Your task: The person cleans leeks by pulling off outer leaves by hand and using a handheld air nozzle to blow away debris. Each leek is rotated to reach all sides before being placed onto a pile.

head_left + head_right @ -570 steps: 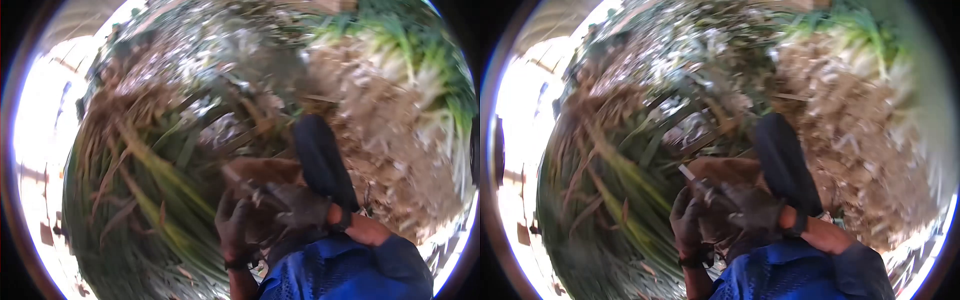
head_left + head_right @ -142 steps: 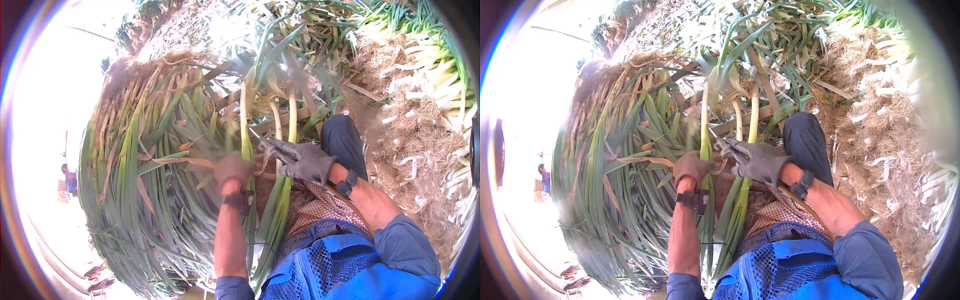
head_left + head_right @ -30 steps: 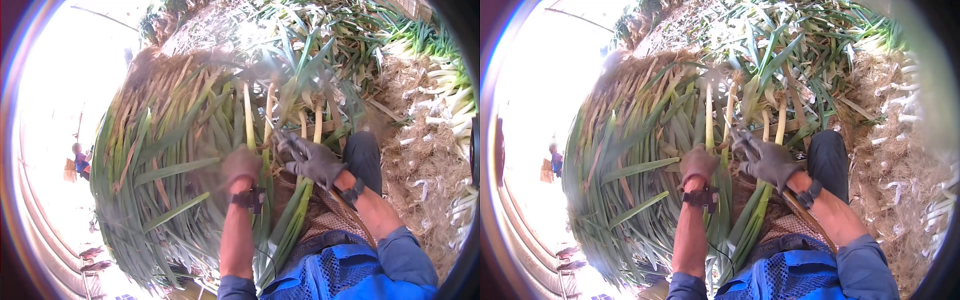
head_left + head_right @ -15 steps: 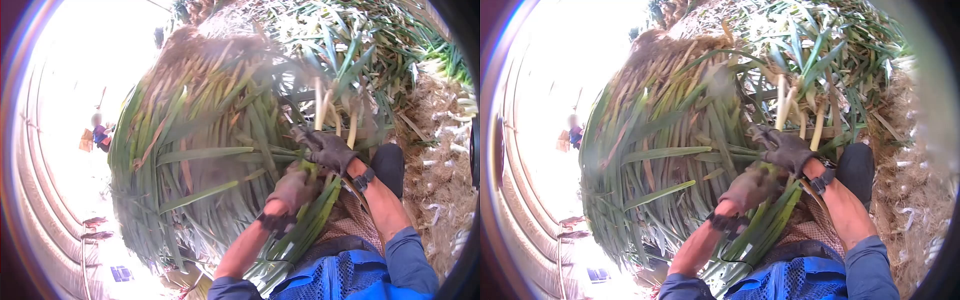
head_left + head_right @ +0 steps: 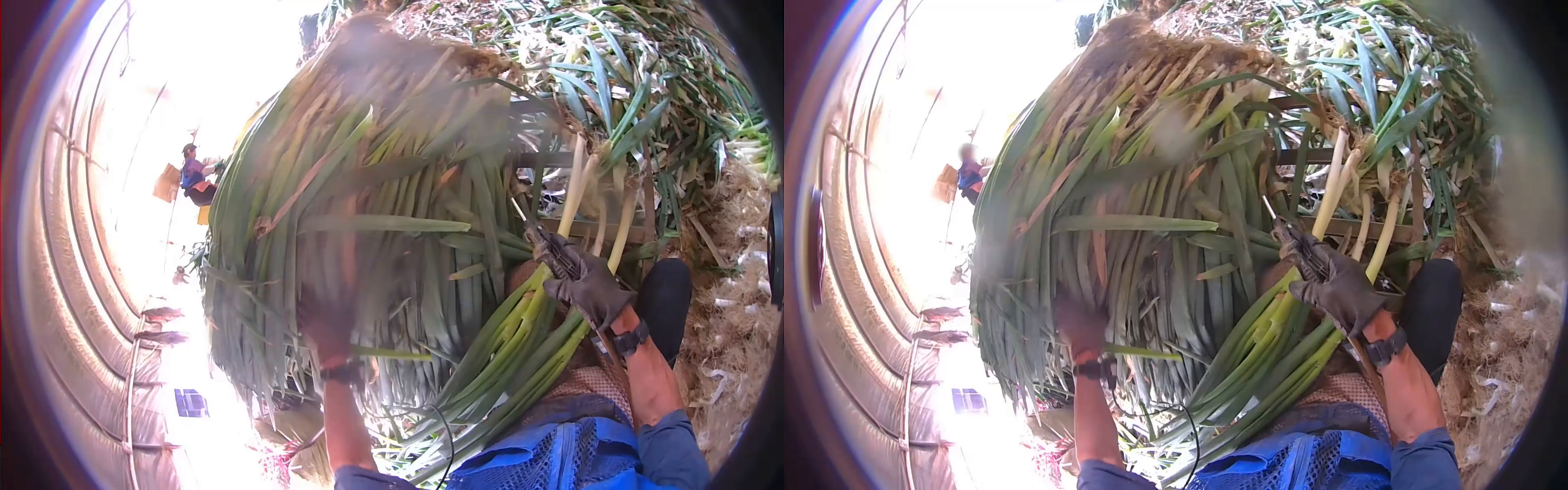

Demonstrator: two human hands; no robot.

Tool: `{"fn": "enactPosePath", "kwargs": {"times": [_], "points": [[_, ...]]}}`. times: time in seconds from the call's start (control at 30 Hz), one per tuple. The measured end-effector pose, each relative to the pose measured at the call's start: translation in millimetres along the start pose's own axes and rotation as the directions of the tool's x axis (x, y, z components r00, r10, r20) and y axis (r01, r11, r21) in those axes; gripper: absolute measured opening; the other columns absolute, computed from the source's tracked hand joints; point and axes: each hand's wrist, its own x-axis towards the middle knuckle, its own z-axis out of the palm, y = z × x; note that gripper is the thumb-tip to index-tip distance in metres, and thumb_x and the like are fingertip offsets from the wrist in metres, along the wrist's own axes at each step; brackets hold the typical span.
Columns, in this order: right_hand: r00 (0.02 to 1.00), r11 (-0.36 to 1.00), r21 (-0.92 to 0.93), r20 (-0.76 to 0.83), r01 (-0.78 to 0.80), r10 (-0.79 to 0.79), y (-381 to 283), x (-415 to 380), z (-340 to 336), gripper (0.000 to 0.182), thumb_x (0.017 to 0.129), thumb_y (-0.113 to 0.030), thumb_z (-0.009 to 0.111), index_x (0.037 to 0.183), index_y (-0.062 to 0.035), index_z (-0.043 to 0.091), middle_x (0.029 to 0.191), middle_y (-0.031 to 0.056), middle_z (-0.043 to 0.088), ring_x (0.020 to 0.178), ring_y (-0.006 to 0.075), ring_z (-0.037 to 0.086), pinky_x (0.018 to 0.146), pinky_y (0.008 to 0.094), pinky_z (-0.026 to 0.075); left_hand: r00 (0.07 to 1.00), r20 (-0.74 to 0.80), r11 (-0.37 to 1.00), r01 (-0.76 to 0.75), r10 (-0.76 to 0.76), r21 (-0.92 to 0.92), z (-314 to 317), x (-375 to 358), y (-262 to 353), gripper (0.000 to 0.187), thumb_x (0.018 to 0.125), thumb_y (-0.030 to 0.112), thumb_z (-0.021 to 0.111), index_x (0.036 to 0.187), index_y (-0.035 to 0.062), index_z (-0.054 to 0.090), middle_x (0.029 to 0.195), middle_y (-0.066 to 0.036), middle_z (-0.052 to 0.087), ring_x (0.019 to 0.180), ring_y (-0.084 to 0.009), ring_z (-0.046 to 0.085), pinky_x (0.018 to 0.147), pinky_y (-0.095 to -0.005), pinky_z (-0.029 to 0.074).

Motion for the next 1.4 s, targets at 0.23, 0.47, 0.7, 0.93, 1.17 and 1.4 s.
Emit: {"fn": "enactPosePath", "kwargs": {"times": [0.23, 0.47, 0.7, 0.93, 1.17, 1.4], "points": [[0.998, 0.996, -0.086, 0.058, 0.018, -0.013, 4.9, -21.6, 13.4, 0.085, 0.094, -0.003, 0.087, 0.166, 0.004, 0.043, 0.165, 0.009, 0.058, 0.145, 0.0125, 0.055, 0.124, 0.0273, 0.041, 0.955, 0.295, 0.973, 0.107, -0.043, -0.206, -103.4, -2.2, 29.4, 0.066, 0.086, 0.047, 0.086, 0.13, 0.0035, 0.066, 0.121, -0.024, 0.075, 0.11, -0.0453, 0.076, 0.091, -0.052, 0.061], [0.988, 0.986, 0.085, 0.042, 0.143, -0.147, -9.8, -36.1, 11.7, 0.087, 0.095, 0.0, 0.084, 0.169, 0.0048, 0.038, 0.159, 0.0095, 0.062, 0.144, 0.0111, 0.056, 0.121, 0.0268, 0.044, 0.842, 0.502, 0.96, -0.062, 0.198, -0.274, -163.9, -145.8, 72.6, 0.062, 0.086, 0.047, 0.087, 0.124, 0.0022, 0.069, 0.113, -0.023, 0.077, 0.106, -0.0421, 0.078, 0.087, -0.0496, 0.062], [0.983, 0.99, 0.023, 0.111, 0.142, -0.144, -31.0, -59.4, 15.7, 0.081, 0.099, 0.004, 0.075, 0.17, 0.0011, 0.038, 0.161, 0.0089, 0.059, 0.143, 0.0137, 0.057, 0.12, 0.0273, 0.043, 0.66, 0.714, 0.965, -0.07, 0.235, -0.253, -193.6, -178.6, 76.3, 0.058, 0.086, 0.046, 0.088, 0.119, 0.0009, 0.072, 0.105, -0.022, 0.08, 0.101, -0.039, 0.08, 0.083, -0.0473, 0.063], [0.988, 0.961, -0.232, 0.068, 0.148, -0.136, -46.9, -47.3, 19.7, 0.066, 0.098, 0.006, 0.074, 0.16, -0.0034, 0.054, 0.161, 0.0048, 0.059, 0.152, 0.0159, 0.052, 0.127, 0.0317, 0.039, 0.862, 0.369, 0.785, -0.051, 0.346, -0.617, -278.8, -86.4, 70.3, 0.042, 0.093, 0.032, 0.087, 0.119, -0.0004, 0.079, 0.096, -0.016, 0.082, 0.083, -0.0222, 0.08, 0.076, -0.036, 0.062], [0.987, 0.982, -0.108, 0.049, 0.156, -0.151, -34.3, -24.4, 25.3, 0.063, 0.095, 0.007, 0.079, 0.154, -0.0032, 0.059, 0.161, 0.0038, 0.059, 0.153, 0.0131, 0.049, 0.128, 0.0309, 0.037, 0.945, 0.253, 0.77, 0.0, 0.209, -0.637, -195.4, 86.8, 125.0, 0.052, 0.096, 0.036, 0.084, 0.132, -0.0008, 0.076, 0.122, -0.021, 0.081, 0.116, -0.0324, 0.078, 0.101, -0.0405, 0.058], [0.975, 0.99, -0.089, 0.204, 0.11, -0.09, -31.7, -38.9, 28.8, 0.074, 0.095, 0.002, 0.082, 0.162, 0.0003, 0.049, 0.158, 0.0066, 0.061, 0.151, 0.0149, 0.051, 0.128, 0.0308, 0.037, 0.934, 0.35, 0.773, 0.171, 0.07, -0.611, -193.3, 99.1, 165.1, 0.089, 0.086, 0.049, 0.091, 0.151, -0.0028, 0.059, 0.139, -0.029, 0.073, 0.13, -0.0453, 0.07, 0.11, -0.0488, 0.053]]}}
